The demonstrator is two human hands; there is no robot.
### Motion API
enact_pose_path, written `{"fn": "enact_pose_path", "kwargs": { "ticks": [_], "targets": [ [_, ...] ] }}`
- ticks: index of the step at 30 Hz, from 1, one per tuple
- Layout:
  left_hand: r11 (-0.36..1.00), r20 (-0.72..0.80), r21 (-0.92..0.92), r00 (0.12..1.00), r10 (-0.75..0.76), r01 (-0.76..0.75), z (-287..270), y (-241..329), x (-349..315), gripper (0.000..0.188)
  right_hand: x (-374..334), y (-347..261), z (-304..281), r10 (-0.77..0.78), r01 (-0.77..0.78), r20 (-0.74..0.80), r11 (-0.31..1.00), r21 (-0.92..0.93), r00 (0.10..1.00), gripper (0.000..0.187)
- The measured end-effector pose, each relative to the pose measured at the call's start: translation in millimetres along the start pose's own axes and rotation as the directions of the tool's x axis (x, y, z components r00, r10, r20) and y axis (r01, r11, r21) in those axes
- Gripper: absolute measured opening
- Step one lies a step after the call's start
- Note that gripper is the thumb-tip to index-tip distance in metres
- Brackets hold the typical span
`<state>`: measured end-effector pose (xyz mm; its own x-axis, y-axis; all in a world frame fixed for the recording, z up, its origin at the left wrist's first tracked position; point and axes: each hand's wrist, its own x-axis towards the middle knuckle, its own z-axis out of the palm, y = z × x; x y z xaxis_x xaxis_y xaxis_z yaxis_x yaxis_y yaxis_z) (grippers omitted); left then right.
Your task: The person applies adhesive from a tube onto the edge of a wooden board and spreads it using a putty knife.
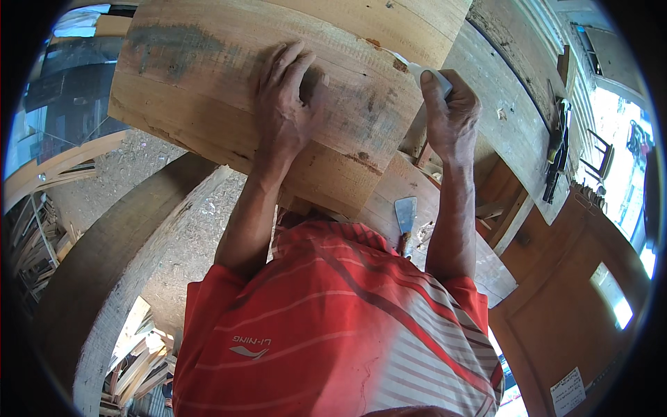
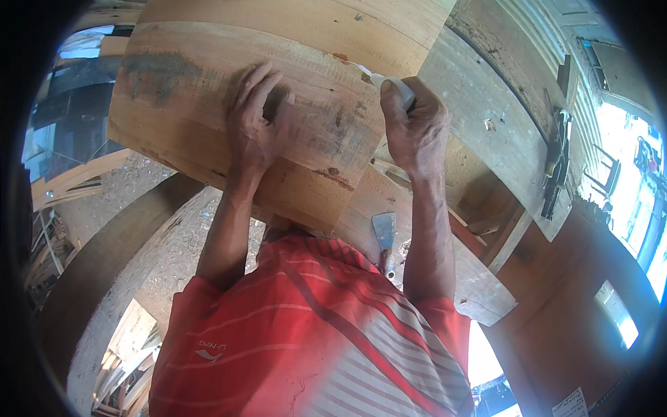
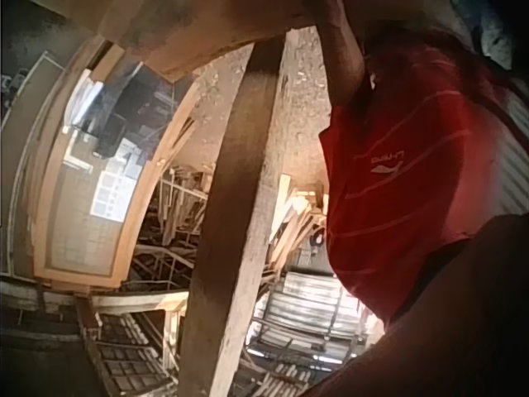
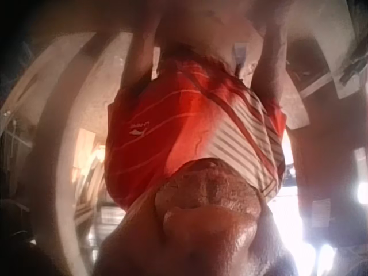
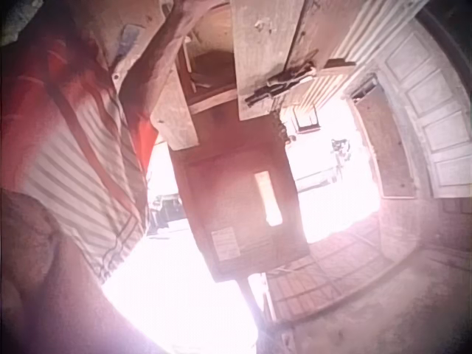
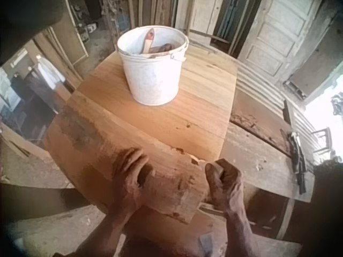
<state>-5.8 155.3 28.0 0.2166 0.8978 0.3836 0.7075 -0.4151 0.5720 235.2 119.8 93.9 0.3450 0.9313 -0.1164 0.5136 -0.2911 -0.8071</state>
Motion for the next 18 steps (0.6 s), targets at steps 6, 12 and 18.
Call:
{"fn": "enact_pose_path", "kwargs": {
  "ticks": [6, 12, 18],
  "targets": [
    [1.000, 0.002, -0.004, 1.000, 0.007, -0.007, -0.7, 0.3, 1.9, 0.033, -1.4, 6.7, -1.3, -0.011, 0.011, -0.018, 1.000, -0.005, 1.000, 0.031],
    [1.000, -0.009, -0.021, 1.000, 0.014, -0.014, -0.3, 1.0, 1.9, 0.032, -3.3, 6.8, -3.0, -0.004, 0.004, -0.022, 1.000, -0.001, 1.000, 0.031],
    [1.000, -0.014, -0.015, 1.000, 0.018, -0.018, 0.5, 0.6, 2.2, 0.032, -2.0, 9.3, -2.3, -0.019, 0.018, -0.036, 1.000, -0.008, 0.999, 0.030]
  ]
}}
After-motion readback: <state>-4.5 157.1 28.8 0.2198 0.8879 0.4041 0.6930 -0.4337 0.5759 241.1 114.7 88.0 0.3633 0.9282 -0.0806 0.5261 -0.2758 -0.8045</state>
